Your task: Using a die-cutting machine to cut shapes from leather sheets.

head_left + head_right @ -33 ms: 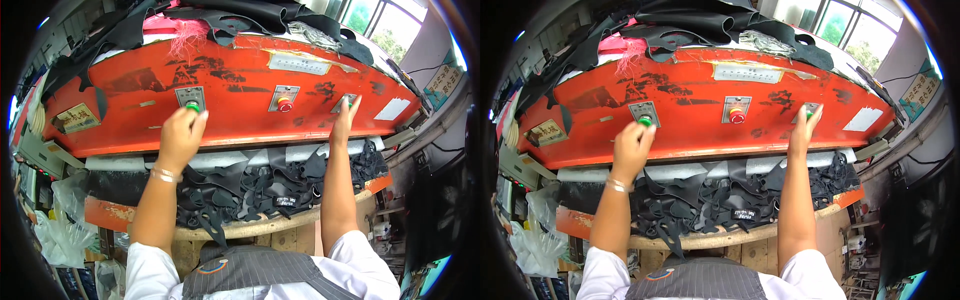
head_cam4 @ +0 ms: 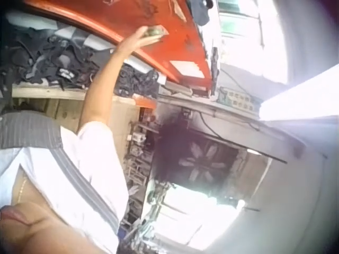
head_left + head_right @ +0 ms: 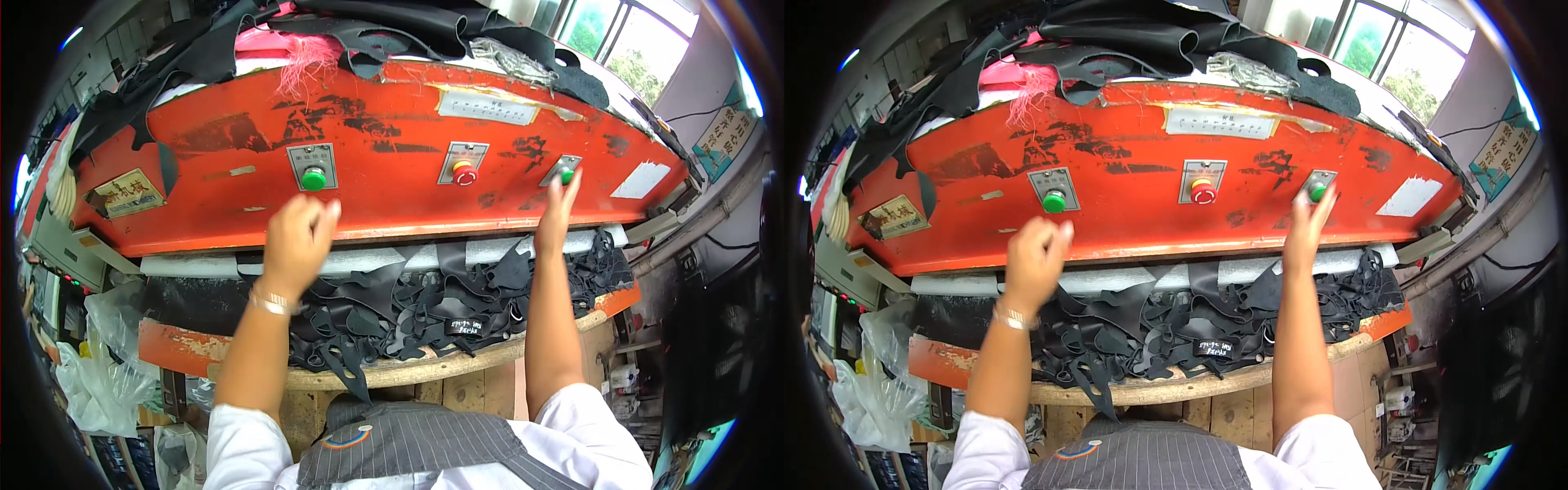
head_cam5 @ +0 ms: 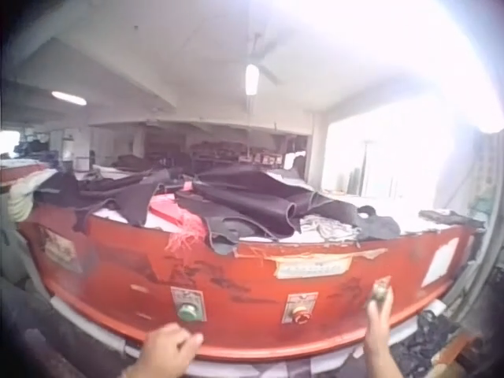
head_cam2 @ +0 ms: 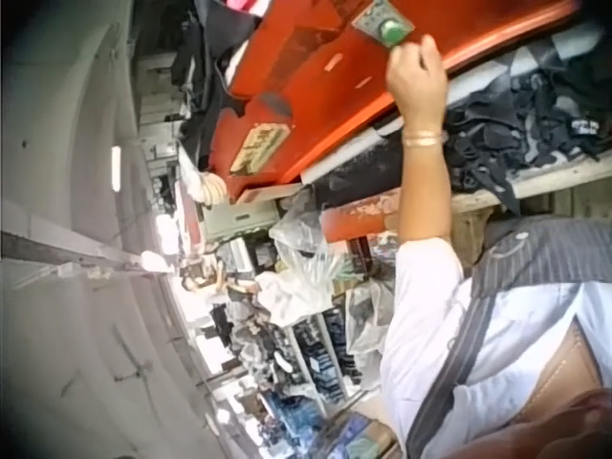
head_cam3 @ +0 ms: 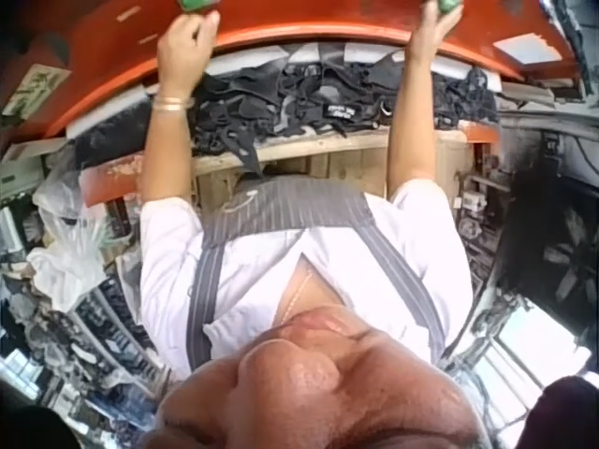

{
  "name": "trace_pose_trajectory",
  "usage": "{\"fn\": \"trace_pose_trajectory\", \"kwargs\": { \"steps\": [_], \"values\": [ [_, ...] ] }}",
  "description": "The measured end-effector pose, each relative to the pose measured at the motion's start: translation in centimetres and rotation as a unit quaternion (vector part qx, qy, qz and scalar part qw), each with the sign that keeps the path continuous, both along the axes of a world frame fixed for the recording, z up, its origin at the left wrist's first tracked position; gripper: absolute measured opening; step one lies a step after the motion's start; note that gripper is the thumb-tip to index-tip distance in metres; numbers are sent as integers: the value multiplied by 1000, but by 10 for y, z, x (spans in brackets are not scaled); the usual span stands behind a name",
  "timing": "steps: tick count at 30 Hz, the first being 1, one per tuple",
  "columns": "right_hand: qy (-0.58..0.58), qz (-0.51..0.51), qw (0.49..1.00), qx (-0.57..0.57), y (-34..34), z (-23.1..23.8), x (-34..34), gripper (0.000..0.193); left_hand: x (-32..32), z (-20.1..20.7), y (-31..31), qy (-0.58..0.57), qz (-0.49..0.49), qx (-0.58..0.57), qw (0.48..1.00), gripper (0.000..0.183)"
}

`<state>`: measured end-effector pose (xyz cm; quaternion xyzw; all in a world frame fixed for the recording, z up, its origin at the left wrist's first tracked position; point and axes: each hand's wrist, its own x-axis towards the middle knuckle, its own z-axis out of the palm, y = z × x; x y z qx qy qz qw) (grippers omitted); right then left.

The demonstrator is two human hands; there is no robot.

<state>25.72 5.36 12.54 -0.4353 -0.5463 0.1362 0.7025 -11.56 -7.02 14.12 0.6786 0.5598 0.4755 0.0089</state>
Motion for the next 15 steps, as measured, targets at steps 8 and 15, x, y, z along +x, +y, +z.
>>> {"fn": "trace_pose_trajectory", "kwargs": {
  "steps": [8, 15],
  "values": [
    [-546, 361, 746, -120, -236, -91, -81, 55, 70, -136, -175, 98, -100, -215, 967, 21],
    [-576, 273, 764, -102, -243, -126, -85, 37, 97, -142, -176, 85, -8, -172, 981, 14]
  ]
}}
